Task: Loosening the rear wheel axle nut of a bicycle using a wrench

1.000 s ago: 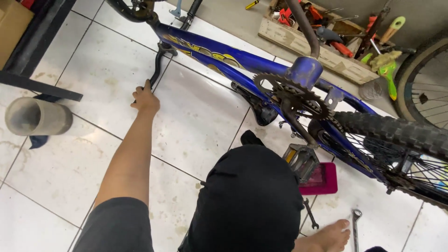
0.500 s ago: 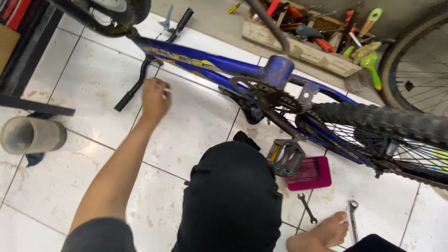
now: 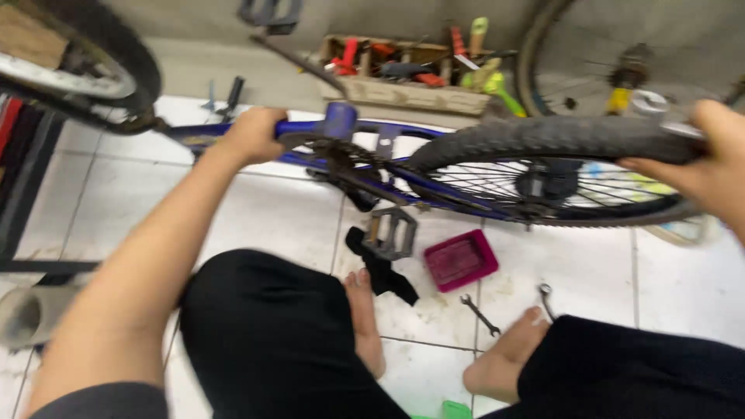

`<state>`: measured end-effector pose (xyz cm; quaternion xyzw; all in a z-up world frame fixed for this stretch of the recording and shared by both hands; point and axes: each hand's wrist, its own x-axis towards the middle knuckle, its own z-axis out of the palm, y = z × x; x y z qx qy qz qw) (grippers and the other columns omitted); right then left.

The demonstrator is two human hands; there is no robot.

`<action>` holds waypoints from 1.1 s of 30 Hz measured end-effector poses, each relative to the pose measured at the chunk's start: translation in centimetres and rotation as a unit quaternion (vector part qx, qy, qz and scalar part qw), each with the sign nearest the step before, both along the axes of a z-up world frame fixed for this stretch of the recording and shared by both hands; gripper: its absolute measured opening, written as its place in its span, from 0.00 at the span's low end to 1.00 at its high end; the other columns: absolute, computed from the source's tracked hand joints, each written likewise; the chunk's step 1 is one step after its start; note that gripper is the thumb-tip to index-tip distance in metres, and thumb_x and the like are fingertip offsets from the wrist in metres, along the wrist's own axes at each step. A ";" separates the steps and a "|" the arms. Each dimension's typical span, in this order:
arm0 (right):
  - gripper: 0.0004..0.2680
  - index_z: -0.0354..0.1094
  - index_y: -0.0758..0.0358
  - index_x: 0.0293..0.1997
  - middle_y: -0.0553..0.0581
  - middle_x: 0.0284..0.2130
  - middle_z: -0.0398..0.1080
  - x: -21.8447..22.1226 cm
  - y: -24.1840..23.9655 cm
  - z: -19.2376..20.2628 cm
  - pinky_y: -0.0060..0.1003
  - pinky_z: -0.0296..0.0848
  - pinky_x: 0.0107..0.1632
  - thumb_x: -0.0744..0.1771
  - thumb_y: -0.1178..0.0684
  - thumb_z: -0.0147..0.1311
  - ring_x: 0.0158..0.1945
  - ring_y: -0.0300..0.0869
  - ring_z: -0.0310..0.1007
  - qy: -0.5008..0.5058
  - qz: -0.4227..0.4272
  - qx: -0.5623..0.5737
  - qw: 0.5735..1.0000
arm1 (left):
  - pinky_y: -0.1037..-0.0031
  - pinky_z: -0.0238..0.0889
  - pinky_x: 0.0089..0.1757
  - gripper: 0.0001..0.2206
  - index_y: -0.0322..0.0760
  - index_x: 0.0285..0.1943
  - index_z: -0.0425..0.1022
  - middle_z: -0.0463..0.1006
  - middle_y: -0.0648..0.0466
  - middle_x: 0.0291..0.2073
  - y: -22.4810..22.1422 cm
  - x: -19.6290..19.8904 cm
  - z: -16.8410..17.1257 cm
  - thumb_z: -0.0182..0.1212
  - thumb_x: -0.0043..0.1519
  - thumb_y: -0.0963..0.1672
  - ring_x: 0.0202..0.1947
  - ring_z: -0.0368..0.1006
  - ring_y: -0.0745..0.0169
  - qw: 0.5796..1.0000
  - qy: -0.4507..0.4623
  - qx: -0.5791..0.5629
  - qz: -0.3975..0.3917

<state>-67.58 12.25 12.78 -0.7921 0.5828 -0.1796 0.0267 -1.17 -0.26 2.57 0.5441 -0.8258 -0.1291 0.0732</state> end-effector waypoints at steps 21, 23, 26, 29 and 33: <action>0.09 0.73 0.58 0.33 0.49 0.20 0.73 5.1 11.4 6.3 0.32 0.63 0.23 0.63 0.45 0.65 0.19 0.37 0.66 -0.082 -0.002 0.224 0.971 | 0.57 0.70 0.40 0.10 0.29 0.40 0.83 0.84 0.39 0.30 0.9 -2.5 1.3 0.61 0.53 0.40 0.34 0.78 0.38 0.987 -0.101 0.072 0.103; 0.09 0.75 0.57 0.33 0.51 0.18 0.72 4.3 12.0 4.0 0.34 0.63 0.25 0.64 0.44 0.64 0.19 0.40 0.64 -0.056 -0.016 0.263 0.963 | 0.58 0.71 0.40 0.09 0.29 0.38 0.83 0.84 0.40 0.31 0.6 -2.8 1.3 0.60 0.56 0.41 0.34 0.78 0.40 0.983 -0.130 0.078 0.104; 0.10 0.79 0.54 0.36 0.52 0.20 0.75 3.3 11.3 1.6 0.38 0.66 0.29 0.66 0.41 0.58 0.20 0.44 0.67 0.021 -0.044 0.331 0.942 | 0.59 0.71 0.39 0.11 0.28 0.37 0.84 0.84 0.40 0.30 0.1 -3.3 1.9 0.60 0.60 0.43 0.34 0.78 0.42 0.977 -0.153 0.098 0.108; 0.12 0.79 0.52 0.40 0.53 0.24 0.78 2.1 10.8 -1.0 0.40 0.70 0.32 0.68 0.40 0.53 0.23 0.47 0.72 0.088 -0.050 0.322 0.941 | 0.59 0.70 0.39 0.12 0.28 0.38 0.84 0.84 0.41 0.31 -0.1 -2.5 1.0 0.62 0.59 0.45 0.34 0.78 0.41 0.982 -0.138 0.079 0.097; 0.11 0.79 0.57 0.38 0.57 0.24 0.78 2.3 9.8 -2.4 0.42 0.72 0.31 0.68 0.42 0.54 0.22 0.49 0.73 0.087 -0.019 0.277 0.957 | 0.59 0.70 0.37 0.10 0.27 0.38 0.84 0.83 0.39 0.30 0.3 -2.9 1.2 0.60 0.57 0.42 0.32 0.77 0.41 0.985 -0.125 0.070 0.096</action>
